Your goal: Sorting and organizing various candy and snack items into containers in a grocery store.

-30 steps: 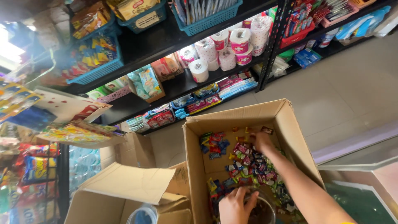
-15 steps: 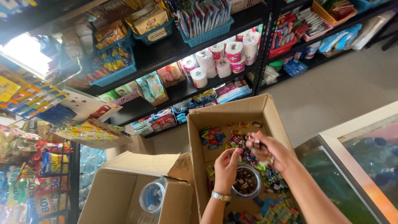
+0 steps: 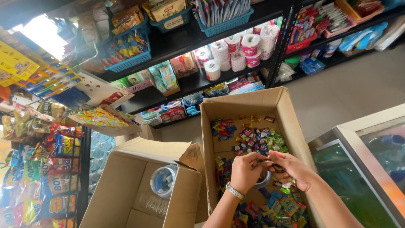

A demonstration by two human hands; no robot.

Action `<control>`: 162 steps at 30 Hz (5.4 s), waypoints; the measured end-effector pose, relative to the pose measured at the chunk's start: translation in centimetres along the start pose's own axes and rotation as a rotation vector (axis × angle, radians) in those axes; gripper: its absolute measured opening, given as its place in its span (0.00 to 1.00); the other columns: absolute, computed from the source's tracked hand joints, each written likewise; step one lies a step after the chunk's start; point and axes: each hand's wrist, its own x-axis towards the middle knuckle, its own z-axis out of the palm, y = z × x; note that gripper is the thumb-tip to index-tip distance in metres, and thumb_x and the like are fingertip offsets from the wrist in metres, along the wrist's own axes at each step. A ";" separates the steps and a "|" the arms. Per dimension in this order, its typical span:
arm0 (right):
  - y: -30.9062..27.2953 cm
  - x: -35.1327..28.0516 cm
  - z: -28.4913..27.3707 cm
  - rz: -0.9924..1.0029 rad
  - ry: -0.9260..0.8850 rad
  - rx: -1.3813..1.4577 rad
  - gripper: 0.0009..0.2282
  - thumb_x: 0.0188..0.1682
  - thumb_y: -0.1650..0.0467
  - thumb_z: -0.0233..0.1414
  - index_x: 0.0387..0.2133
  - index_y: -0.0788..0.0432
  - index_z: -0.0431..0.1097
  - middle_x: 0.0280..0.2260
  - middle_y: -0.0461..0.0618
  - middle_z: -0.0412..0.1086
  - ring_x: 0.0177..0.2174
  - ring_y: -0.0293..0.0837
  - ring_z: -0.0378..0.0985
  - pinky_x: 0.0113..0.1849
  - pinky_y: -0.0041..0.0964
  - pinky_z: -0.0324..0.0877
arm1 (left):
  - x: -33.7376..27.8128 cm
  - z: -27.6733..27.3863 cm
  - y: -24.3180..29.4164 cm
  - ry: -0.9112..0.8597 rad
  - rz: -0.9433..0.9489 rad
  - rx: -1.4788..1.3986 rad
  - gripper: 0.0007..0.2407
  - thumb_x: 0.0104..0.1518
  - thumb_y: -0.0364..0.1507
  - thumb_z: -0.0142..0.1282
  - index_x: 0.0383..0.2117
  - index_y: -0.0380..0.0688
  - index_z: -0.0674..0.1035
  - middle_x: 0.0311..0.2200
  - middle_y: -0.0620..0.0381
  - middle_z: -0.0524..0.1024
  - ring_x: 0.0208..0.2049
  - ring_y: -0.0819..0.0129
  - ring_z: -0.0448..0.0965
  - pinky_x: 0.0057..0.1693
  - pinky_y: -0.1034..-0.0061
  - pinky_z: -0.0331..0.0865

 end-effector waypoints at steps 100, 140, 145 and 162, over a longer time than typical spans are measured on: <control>1.8 28.5 -13.2 -0.047 0.751 -1.265 0.15 0.48 0.66 0.54 0.49 0.50 0.70 0.37 0.65 0.77 0.41 0.62 0.81 0.44 0.58 0.74 | 22.2 14.5 -34.7 -0.396 0.072 0.789 0.07 0.59 0.27 0.52 0.38 0.45 0.82 0.29 0.41 0.82 0.32 0.44 0.84 0.39 0.51 0.77; 1.7 -1.4 2.1 -0.307 0.463 -1.466 0.10 0.54 0.62 0.47 0.37 0.53 0.73 0.25 0.57 0.76 0.30 0.58 0.80 0.33 0.54 0.74 | -0.7 -0.2 -6.5 -0.204 -0.157 0.444 0.16 0.46 0.42 0.69 0.23 0.41 0.80 0.21 0.46 0.79 0.26 0.51 0.82 0.35 0.61 0.76; -0.4 -1.5 1.6 -0.307 0.530 -1.466 0.12 0.53 0.59 0.48 0.37 0.52 0.74 0.27 0.56 0.78 0.32 0.59 0.81 0.35 0.56 0.74 | 0.5 -1.2 -6.3 -0.128 -0.203 0.408 0.16 0.50 0.45 0.66 0.27 0.43 0.83 0.21 0.47 0.80 0.26 0.52 0.82 0.36 0.62 0.75; 1.9 35.3 -18.6 -0.015 1.039 -0.993 0.27 0.70 0.60 0.35 0.43 0.70 0.79 0.45 0.71 0.75 0.47 0.66 0.77 0.51 0.55 0.68 | 15.7 11.1 -41.3 -0.201 -0.563 0.799 0.09 0.50 0.33 0.63 0.35 0.47 0.86 0.40 0.43 0.82 0.43 0.46 0.84 0.49 0.52 0.78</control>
